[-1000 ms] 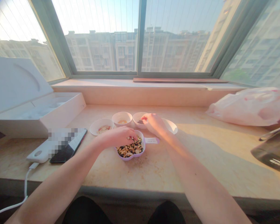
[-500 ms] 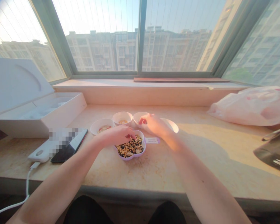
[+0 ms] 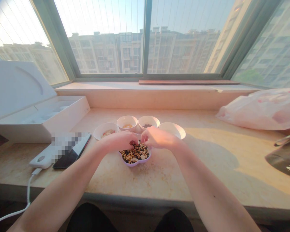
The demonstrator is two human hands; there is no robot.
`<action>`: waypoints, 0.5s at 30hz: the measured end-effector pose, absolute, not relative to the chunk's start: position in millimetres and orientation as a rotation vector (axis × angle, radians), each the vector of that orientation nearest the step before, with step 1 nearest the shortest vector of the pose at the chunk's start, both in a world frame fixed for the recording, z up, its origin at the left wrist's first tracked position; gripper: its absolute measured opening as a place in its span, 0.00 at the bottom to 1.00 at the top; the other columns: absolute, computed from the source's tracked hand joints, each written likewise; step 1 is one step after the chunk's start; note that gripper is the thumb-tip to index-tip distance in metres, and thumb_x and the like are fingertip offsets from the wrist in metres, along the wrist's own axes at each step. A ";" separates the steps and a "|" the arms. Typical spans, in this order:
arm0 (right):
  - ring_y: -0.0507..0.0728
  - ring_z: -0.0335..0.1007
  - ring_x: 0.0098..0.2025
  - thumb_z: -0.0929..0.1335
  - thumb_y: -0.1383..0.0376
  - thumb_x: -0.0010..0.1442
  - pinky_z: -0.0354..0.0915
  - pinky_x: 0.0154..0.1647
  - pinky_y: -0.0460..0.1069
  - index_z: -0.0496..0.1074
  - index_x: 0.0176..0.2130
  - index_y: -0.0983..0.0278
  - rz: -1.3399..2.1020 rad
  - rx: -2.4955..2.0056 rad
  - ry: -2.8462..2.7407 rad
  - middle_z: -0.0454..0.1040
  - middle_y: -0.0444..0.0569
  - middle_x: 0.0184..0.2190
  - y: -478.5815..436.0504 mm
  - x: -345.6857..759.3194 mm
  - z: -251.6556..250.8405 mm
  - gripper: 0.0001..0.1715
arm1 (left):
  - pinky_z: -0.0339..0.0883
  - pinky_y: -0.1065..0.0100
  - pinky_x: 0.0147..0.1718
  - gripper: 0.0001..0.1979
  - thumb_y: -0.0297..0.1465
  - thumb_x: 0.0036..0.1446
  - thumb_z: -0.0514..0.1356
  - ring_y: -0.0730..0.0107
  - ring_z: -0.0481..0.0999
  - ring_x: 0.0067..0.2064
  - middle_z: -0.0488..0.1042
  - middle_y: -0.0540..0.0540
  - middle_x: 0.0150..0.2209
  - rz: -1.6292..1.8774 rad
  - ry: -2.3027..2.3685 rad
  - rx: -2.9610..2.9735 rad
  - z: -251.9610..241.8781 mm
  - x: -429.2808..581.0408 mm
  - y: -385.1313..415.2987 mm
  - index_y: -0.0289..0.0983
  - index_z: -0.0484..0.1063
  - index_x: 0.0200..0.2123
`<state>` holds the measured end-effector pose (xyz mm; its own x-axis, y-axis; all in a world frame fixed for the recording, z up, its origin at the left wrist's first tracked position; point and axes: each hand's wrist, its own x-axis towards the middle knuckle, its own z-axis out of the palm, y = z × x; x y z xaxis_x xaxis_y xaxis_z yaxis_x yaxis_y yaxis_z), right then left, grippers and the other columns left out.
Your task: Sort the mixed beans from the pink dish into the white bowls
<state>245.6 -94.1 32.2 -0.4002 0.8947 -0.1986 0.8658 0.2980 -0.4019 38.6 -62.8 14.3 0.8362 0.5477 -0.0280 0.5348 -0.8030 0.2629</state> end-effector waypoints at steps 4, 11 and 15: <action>0.56 0.76 0.34 0.68 0.67 0.55 0.63 0.29 0.47 0.82 0.36 0.62 0.701 -1.695 -2.488 0.82 0.46 0.32 -93.9 245.7 33.3 0.12 | 0.64 0.70 0.33 0.12 0.21 0.54 0.59 0.68 0.77 0.35 0.81 0.48 0.35 0.038 0.726 2.783 13.0 40.9 -61.1 0.41 0.80 0.36; 0.55 0.75 0.31 0.67 0.68 0.54 0.62 0.28 0.47 0.81 0.36 0.61 0.731 -1.783 -2.420 0.81 0.44 0.27 -96.7 243.2 38.1 0.13 | 0.62 0.69 0.29 0.10 0.20 0.54 0.58 0.71 0.73 0.29 0.78 0.49 0.29 0.033 0.729 2.777 16.6 45.7 -65.8 0.38 0.77 0.29; 0.55 0.75 0.31 0.67 0.69 0.54 0.62 0.28 0.46 0.81 0.36 0.61 0.743 -1.790 -2.406 0.81 0.44 0.27 -96.5 243.0 38.2 0.13 | 0.61 0.69 0.29 0.11 0.19 0.53 0.58 0.72 0.74 0.30 0.79 0.49 0.30 0.049 0.718 2.749 15.7 47.5 -66.7 0.38 0.79 0.29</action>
<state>243.0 -96.5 38.2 -0.3278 0.9143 -0.2379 0.8894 0.2137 -0.4042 47.5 -66.7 15.7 0.8746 0.4831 -0.0421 0.4728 -0.8304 0.2948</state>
